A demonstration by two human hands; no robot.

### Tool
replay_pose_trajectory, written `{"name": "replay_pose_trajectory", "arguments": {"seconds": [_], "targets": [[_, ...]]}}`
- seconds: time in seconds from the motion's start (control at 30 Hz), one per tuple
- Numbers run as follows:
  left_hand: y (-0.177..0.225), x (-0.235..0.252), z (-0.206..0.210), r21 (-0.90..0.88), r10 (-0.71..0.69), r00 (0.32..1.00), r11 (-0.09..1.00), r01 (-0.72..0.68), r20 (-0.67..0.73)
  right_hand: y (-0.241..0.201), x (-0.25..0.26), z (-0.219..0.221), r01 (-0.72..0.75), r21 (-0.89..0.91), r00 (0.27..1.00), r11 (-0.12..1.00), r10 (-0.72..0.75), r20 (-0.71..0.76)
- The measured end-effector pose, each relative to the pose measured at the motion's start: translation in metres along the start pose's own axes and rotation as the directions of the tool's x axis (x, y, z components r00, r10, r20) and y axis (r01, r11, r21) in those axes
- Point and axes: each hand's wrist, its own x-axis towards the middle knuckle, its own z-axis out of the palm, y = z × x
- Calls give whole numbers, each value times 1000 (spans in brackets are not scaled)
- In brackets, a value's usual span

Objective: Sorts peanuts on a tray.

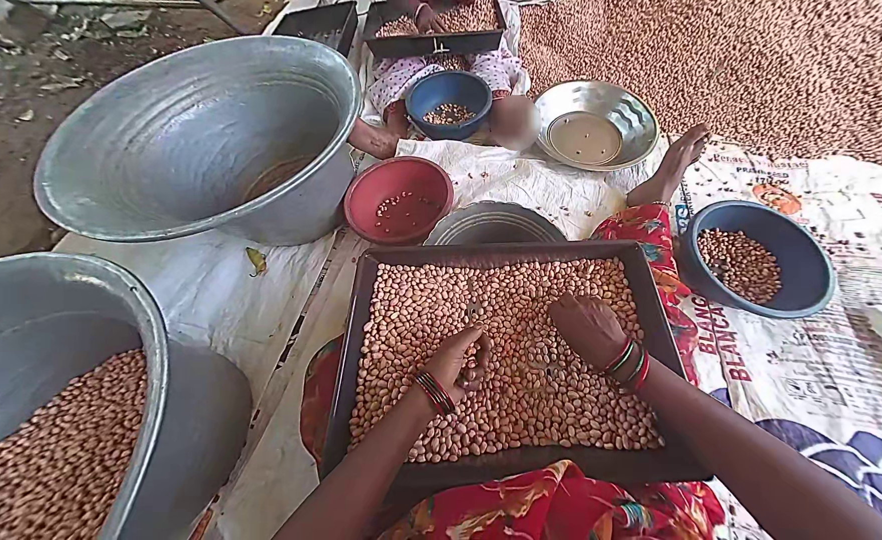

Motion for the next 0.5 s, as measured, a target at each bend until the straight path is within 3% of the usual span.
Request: {"name": "replay_pose_trajectory", "arguments": {"seconds": [0.13,0.2,0.23,0.27,0.33,0.4,0.43,0.47,0.5], "targets": [[1,-3,1,18,15,1000,1000,-15,17,-7,-6,7,-79,2,996,997,79,29],[0,-4,1,46,15,999,999,-16,29,-3,-7,19,-54,68,995,996,60,-84],[0,-5,1,66,10,999,998,-13,44,1,-8,27,9,120,978,993,16,-209],[0,-5,0,93,-2,998,996,-4,64,4,-11,33,117,179,934,977,-47,-354],[-2,-3,0,162,-53,993,986,35,108,-4,-21,31,409,256,780,876,-191,-596],[-6,-2,1,181,-116,985,979,92,126,-18,-28,26,611,220,648,761,-321,-691],[-8,-2,2,154,-137,983,981,118,121,-23,-29,26,635,199,645,747,-371,-668],[-9,-2,3,117,-135,984,986,121,120,-25,-29,25,605,199,711,771,-411,-571],[-8,-2,3,74,-121,987,991,113,110,-27,-30,22,529,211,818,822,-427,-386]]}}
